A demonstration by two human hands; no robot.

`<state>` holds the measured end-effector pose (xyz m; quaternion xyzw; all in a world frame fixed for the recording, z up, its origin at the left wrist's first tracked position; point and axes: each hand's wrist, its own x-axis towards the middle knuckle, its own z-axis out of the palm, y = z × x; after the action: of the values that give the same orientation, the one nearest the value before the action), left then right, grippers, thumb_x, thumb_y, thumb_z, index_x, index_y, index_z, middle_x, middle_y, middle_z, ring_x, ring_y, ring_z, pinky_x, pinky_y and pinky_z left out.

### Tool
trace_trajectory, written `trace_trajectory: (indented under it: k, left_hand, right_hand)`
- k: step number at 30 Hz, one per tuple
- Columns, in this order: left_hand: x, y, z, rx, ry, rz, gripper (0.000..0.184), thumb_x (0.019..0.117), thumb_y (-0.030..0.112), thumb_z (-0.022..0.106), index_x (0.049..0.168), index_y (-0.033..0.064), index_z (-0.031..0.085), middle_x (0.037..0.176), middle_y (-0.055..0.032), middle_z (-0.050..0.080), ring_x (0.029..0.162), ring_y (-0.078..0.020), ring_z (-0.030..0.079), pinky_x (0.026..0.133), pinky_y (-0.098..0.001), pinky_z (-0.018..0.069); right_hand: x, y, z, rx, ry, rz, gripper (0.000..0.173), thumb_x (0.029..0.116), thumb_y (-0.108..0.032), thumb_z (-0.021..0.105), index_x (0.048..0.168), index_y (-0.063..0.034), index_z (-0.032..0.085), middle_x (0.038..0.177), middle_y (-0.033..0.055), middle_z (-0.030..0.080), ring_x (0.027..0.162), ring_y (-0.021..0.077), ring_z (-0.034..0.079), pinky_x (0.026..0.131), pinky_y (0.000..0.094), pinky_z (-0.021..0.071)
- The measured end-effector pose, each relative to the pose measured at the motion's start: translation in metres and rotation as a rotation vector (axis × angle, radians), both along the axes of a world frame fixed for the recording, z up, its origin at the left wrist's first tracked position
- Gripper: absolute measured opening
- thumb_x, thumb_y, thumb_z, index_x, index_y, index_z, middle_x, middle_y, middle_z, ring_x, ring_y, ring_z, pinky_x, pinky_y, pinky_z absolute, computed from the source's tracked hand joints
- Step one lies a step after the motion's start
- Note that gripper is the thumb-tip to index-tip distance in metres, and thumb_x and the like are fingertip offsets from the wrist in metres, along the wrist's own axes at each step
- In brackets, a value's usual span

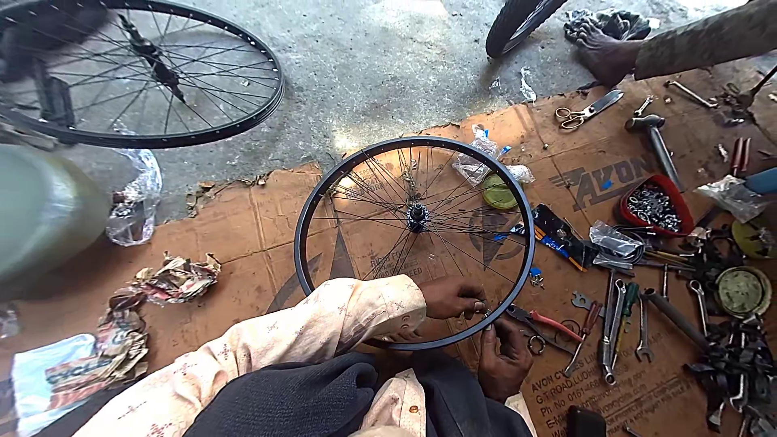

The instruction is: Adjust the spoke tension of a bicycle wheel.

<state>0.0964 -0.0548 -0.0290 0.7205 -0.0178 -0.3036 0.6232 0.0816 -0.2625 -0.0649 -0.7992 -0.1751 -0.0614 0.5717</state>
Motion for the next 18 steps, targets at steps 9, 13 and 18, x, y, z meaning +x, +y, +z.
trace_trajectory:
  k: [9, 13, 18]
  left_hand:
    - [-0.0021, -0.0045, -0.002, -0.075, 0.022, 0.063, 0.023, 0.1083, 0.021, 0.053, 0.11, 0.0042, 0.069, 0.086, -0.0041, 0.068, 0.07, -0.0104, 0.061, 0.069, -0.0281, 0.0524]
    - [-0.0029, -0.0046, -0.0021, -0.089, 0.015, 0.062, 0.024, 0.1087, 0.021, 0.052, 0.11, 0.0035, 0.068, 0.086, -0.0041, 0.068, 0.071, -0.0103, 0.061, 0.069, -0.0283, 0.0519]
    - [-0.0025, -0.0052, -0.0028, -0.09, 0.026, 0.067, 0.023, 0.1084, 0.021, 0.052, 0.109, 0.0038, 0.068, 0.086, -0.004, 0.067, 0.07, -0.0103, 0.06, 0.069, -0.0283, 0.0518]
  right_hand:
    - [0.0025, 0.0009, 0.002, 0.011, -0.019, 0.016, 0.013, 0.0864, -0.008, 0.062, 0.089, 0.0016, 0.071, 0.082, 0.0023, 0.07, 0.074, 0.0057, 0.067, 0.072, 0.0207, 0.0595]
    - [0.0006, 0.0011, 0.0027, 0.058, 0.0, 0.038, 0.018, 0.0839, -0.007, 0.065, 0.1, 0.0008, 0.067, 0.087, 0.0022, 0.071, 0.077, 0.0076, 0.069, 0.074, 0.0238, 0.0612]
    - [0.0019, -0.0001, 0.0005, -0.001, -0.027, 0.015, 0.013, 0.0866, -0.009, 0.063, 0.089, 0.0015, 0.071, 0.082, 0.0024, 0.07, 0.074, 0.0056, 0.068, 0.071, 0.0207, 0.0595]
